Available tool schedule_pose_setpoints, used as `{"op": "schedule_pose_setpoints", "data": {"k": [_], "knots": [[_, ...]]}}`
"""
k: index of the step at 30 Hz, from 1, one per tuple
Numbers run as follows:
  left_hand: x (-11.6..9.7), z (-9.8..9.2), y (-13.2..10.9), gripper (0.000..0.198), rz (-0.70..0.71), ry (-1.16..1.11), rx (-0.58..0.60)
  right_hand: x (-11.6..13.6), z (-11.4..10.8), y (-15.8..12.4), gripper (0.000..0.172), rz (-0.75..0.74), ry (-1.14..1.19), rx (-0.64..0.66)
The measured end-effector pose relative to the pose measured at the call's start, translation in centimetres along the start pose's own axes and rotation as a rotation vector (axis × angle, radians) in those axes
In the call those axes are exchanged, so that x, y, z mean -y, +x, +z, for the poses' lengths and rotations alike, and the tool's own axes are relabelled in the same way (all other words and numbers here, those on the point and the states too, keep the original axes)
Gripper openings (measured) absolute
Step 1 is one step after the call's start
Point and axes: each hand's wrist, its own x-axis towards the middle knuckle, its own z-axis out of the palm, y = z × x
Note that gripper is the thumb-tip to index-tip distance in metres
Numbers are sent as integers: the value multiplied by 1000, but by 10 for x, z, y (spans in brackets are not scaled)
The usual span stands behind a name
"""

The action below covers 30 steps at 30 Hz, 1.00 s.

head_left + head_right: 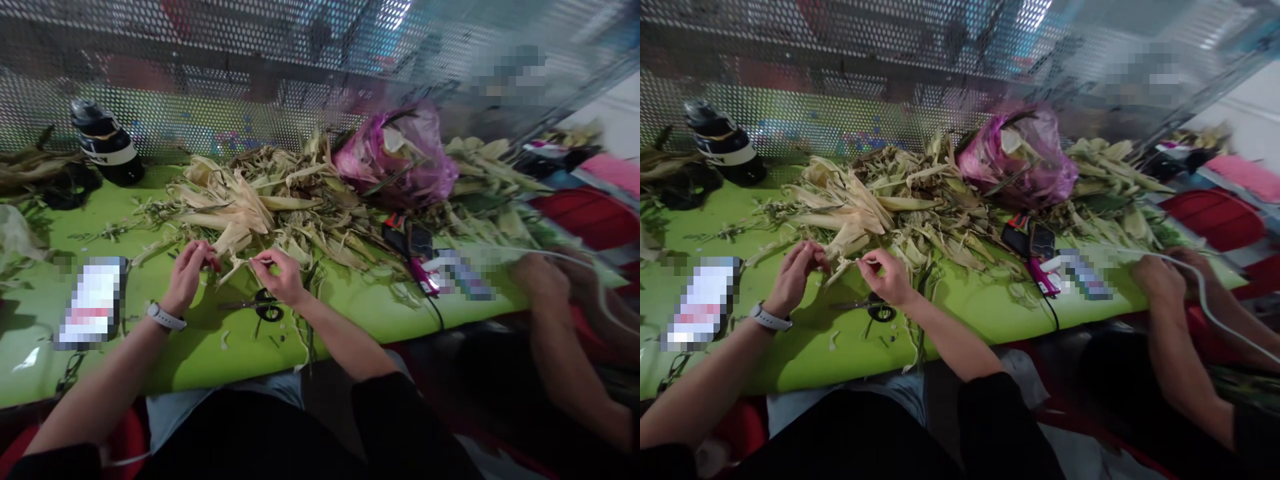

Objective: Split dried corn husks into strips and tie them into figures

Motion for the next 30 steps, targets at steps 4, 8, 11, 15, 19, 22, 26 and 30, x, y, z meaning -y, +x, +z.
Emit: {"op": "schedule_pose_setpoints", "data": {"k": [4,8,11,15,19,22,26,30], "knots": [[-4,-4,5,35,118,85,-67,0,-7,5,29,270,196,8],[-9,-7,9,34,209,76,-172,-2,-14,11,33,383,275,-107],[-12,-9,11,33,245,52,-237,-2,-16,14,33,397,282,-158],[-13,-14,14,32,266,52,-272,-3,-13,15,33,440,332,-62],[-12,-19,17,32,284,47,-303,-8,-9,13,33,443,365,80],[-11,-23,20,33,292,36,-360,-10,-13,12,29,307,253,-10],[-10,-26,22,30,291,0,-386,-12,-30,18,30,173,153,-410],[-8,-26,22,27,263,-33,-366,-18,-49,30,34,167,126,-566]]}}
